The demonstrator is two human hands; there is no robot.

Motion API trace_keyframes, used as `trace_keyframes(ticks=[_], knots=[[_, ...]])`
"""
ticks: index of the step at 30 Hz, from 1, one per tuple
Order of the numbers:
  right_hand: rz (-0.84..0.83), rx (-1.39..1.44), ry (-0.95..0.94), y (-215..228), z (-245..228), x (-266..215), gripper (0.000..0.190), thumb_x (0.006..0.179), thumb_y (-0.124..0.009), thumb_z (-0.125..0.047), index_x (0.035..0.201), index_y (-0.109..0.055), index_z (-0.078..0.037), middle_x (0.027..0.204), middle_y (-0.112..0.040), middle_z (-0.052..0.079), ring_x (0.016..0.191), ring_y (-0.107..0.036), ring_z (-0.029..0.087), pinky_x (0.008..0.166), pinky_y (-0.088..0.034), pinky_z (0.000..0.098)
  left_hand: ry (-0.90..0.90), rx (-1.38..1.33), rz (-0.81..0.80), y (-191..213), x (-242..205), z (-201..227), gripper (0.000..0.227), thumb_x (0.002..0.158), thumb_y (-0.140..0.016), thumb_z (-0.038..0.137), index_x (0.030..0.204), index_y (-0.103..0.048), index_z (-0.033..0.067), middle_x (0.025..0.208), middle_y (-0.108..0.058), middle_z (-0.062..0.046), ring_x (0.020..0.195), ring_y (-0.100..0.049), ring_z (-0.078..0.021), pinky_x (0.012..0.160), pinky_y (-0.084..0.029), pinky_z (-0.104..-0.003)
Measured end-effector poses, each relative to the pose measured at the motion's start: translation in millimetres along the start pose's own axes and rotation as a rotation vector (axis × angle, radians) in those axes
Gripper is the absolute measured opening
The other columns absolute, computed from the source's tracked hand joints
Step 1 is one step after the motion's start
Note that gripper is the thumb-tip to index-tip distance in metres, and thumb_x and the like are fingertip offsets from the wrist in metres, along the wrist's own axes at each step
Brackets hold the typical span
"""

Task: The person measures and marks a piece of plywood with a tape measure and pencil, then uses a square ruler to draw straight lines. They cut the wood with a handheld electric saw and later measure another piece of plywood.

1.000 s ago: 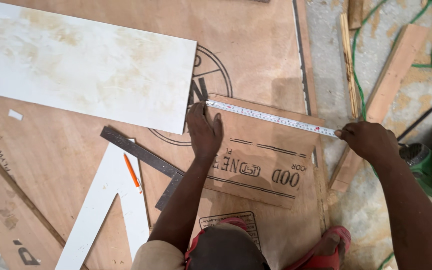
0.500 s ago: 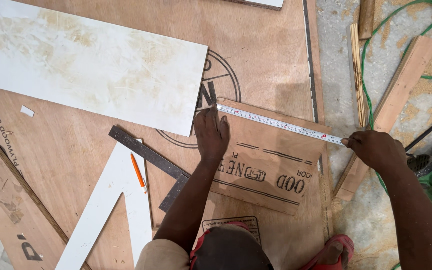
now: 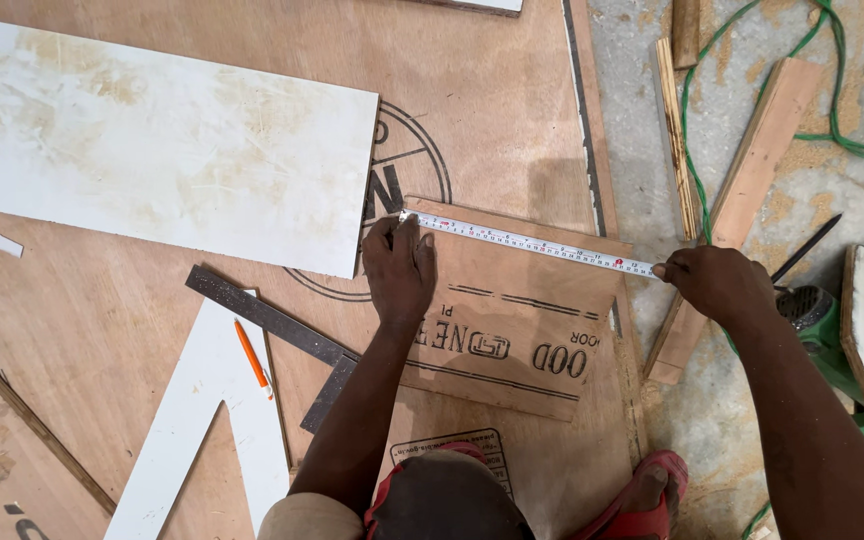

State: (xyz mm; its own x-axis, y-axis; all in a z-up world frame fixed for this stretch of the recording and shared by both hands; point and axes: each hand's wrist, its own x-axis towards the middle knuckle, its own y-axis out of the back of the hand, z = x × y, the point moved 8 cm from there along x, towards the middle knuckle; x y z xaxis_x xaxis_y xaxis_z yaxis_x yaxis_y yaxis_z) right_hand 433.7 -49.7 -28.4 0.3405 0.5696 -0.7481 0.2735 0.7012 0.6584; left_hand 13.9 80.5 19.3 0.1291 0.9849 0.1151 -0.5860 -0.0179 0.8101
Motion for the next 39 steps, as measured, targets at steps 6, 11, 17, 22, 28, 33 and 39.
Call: trace_keyframes(ticks=[6, 11, 17, 22, 28, 33, 39], knots=[[-0.008, 0.011, 0.003, -1.1, -1.6, -3.6, 0.052, 0.099, -0.051, -0.065, 0.12, -0.079, -0.025, 0.103, -0.08, 0.006, 0.102, -0.075, 0.029, 0.088, -0.059, 0.0511, -0.038, 0.008, 0.014, -2.5, -2.8, -3.2, 0.034, 0.102, -0.062, 0.021, 0.131, -0.065, 0.0041, 0.13, -0.054, -0.021, 0.121, -0.051, -0.0356, 0.102, -0.044, -0.051], [-0.029, -0.013, 0.005, 1.7, -5.0, -5.5, 0.051, 0.1, -0.05, -0.064, 0.116, -0.08, -0.025, 0.098, -0.079, 0.005, 0.098, -0.075, 0.028, 0.088, -0.058, 0.05, -0.041, 0.015, 0.003, -1.6, -1.4, -1.9, 0.035, 0.101, -0.062, 0.021, 0.131, -0.065, 0.0028, 0.129, -0.054, -0.021, 0.121, -0.051, -0.0362, 0.102, -0.043, -0.052], [-0.06, 0.007, -0.028, -1.0, -3.1, -3.2, 0.051, 0.1, -0.05, -0.064, 0.118, -0.079, -0.025, 0.096, -0.08, 0.005, 0.097, -0.076, 0.027, 0.087, -0.059, 0.0491, -0.002, 0.014, -0.018, -4.6, -1.3, -2.8, 0.039, 0.101, -0.063, 0.02, 0.135, -0.059, 0.0015, 0.13, -0.054, -0.023, 0.122, -0.05, -0.0379, 0.102, -0.044, -0.051], [0.009, -0.024, 0.009, 0.8, -5.9, -5.4, 0.05, 0.1, -0.05, -0.063, 0.118, -0.079, -0.026, 0.101, -0.078, 0.005, 0.099, -0.074, 0.029, 0.086, -0.058, 0.0506, -0.043, -0.027, 0.046, -2.9, -2.0, -3.2, 0.051, 0.102, -0.063, 0.021, 0.142, -0.046, -0.0047, 0.135, -0.052, -0.025, 0.128, -0.05, -0.0408, 0.109, -0.042, -0.054], [0.069, -0.075, 0.035, 4.0, -8.9, -9.8, 0.048, 0.105, -0.049, -0.059, 0.115, -0.079, -0.023, 0.096, -0.079, 0.007, 0.094, -0.075, 0.03, 0.082, -0.059, 0.0507, -0.028, -0.076, 0.045, -2.1, -2.0, -6.7, 0.054, 0.1, -0.065, 0.02, 0.143, -0.045, -0.0061, 0.135, -0.053, -0.027, 0.128, -0.05, -0.043, 0.11, -0.041, -0.055], [0.215, 0.227, 0.089, -19.1, 3.7, -12.1, 0.043, 0.106, -0.055, -0.053, 0.111, -0.079, -0.018, 0.092, -0.077, 0.01, 0.087, -0.074, 0.032, 0.078, -0.057, 0.0485, 0.016, -0.187, 0.039, 0.0, 0.6, -11.1, 0.052, 0.097, -0.068, 0.019, 0.139, -0.047, -0.0041, 0.132, -0.056, -0.025, 0.126, -0.051, -0.0415, 0.109, -0.042, -0.054], [0.224, 1.02, -0.019, -121.6, 8.2, -72.7, 0.028, 0.105, -0.057, -0.032, 0.107, -0.07, -0.008, 0.078, -0.066, 0.012, 0.069, -0.063, 0.023, 0.063, -0.052, 0.0391, 0.112, -0.082, -0.081, 22.6, -40.3, -13.2, 0.066, 0.09, -0.076, 0.019, 0.144, -0.046, -0.0033, 0.127, -0.057, -0.024, 0.123, -0.05, -0.0409, 0.107, -0.039, -0.054]])
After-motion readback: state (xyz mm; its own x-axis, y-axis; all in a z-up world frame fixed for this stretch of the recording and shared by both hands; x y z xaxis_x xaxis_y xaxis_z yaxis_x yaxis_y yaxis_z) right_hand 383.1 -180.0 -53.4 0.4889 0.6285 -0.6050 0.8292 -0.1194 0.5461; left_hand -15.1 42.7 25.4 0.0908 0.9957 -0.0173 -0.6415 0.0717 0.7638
